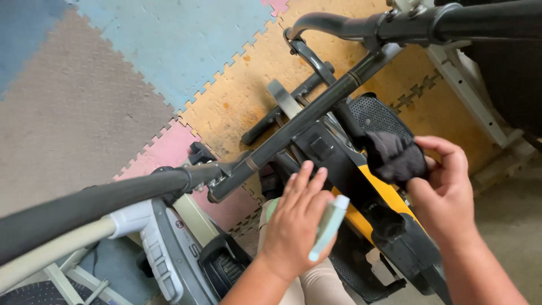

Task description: Wiping down an elliptical machine with a spray bottle and a cloth.

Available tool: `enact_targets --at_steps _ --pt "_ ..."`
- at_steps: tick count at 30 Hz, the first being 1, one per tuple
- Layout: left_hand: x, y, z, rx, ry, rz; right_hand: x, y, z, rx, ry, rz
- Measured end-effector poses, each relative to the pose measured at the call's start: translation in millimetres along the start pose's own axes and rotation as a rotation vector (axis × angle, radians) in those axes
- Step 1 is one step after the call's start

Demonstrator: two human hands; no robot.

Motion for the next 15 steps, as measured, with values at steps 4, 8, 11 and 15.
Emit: enact_targets --at_steps 4,8,11,15 --pt "-34 27 -3 0.018 0.044 0.135 -38 -115 -88 -0.544 0.823 -0.122" --pt "-73 37 -19 0.106 0.158 0.216 -27 -202 -56 -0.916 0.892 -0.271" --pt "-94 43 -34 0.153 0.236 0.264 -37 -239 -37 -1.109 0.986 -0.288" --pt "-103 50 -45 0.056 0.345 0.291 -58 -261 -16 -0.930 1.078 -0.536"
Point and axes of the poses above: each hand's wrist, its own x-axis towards the middle knuckle, its own y-axis out of the back of the hand, z = x × y, the point moved 6 cm from there along x, towards the middle knuckle, and after that the axes turned 8 degrees about x, right-handed, at the moved point
